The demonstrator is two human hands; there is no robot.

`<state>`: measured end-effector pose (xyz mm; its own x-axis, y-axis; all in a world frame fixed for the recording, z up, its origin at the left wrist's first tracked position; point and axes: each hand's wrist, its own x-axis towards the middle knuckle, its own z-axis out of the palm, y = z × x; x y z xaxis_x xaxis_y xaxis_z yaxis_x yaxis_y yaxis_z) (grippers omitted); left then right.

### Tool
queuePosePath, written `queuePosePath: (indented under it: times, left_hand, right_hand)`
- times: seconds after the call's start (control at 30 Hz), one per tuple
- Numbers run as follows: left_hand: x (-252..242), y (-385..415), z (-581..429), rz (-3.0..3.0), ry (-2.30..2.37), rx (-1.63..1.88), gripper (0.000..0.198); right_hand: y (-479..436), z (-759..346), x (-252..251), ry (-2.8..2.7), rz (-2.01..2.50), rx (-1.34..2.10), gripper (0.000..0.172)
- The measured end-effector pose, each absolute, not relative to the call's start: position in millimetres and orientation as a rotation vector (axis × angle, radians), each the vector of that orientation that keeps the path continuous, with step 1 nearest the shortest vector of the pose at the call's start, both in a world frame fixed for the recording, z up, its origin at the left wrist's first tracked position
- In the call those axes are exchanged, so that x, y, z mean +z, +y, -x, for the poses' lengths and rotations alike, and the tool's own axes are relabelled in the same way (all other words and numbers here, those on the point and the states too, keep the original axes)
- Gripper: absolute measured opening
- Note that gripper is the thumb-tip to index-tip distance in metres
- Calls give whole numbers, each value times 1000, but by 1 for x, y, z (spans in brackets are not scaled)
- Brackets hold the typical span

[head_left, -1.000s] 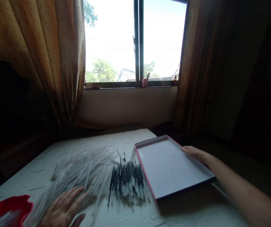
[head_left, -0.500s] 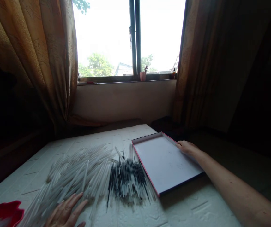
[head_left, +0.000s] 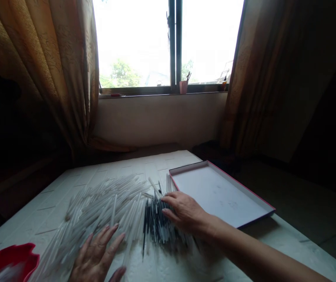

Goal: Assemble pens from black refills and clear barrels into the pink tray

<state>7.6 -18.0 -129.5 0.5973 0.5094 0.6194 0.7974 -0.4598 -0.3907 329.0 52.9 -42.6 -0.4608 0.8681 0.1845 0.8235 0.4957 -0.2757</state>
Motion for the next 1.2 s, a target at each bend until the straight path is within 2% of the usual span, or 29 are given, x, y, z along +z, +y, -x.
queuePosePath:
  times: [0.13,0.3,0.47,0.67,0.77,0.83,0.9,1.0,1.2]
  left_hand:
    - [-111,-6,-38,2231,-1142,-504,58]
    - [-117,16,-65,2443,-1374,-424,62]
    - [-124,11,-59,2449,-1408,-423,57]
    - [-120,-13,-24,2273,-1183,-486,48]
    - [-114,-24,-15,2171,-1080,-510,47]
    - [-111,-30,-15,2144,-1045,-521,49]
    - [-112,-33,-19,2146,-1067,-502,53]
    - [-125,-31,-26,2202,-1060,-493,54]
    - [-164,-13,-25,2339,-915,-641,43]
  right_hand:
    - [54,-294,-57,-2448,1509,260,49]
    - [45,-280,-73,-2438,1594,327,62]
    - [25,-264,-83,-2403,1517,435,63]
    - [4,-236,-94,-2424,1384,540,71]
    - [2,-234,-81,-2475,1331,505,65]
    - [17,-241,-64,-2479,1368,395,55]
    - [47,-255,-48,-2443,1520,305,35]
    - [99,-276,-38,-2403,1710,282,25]
    - [142,-282,-57,-2478,1769,278,29]
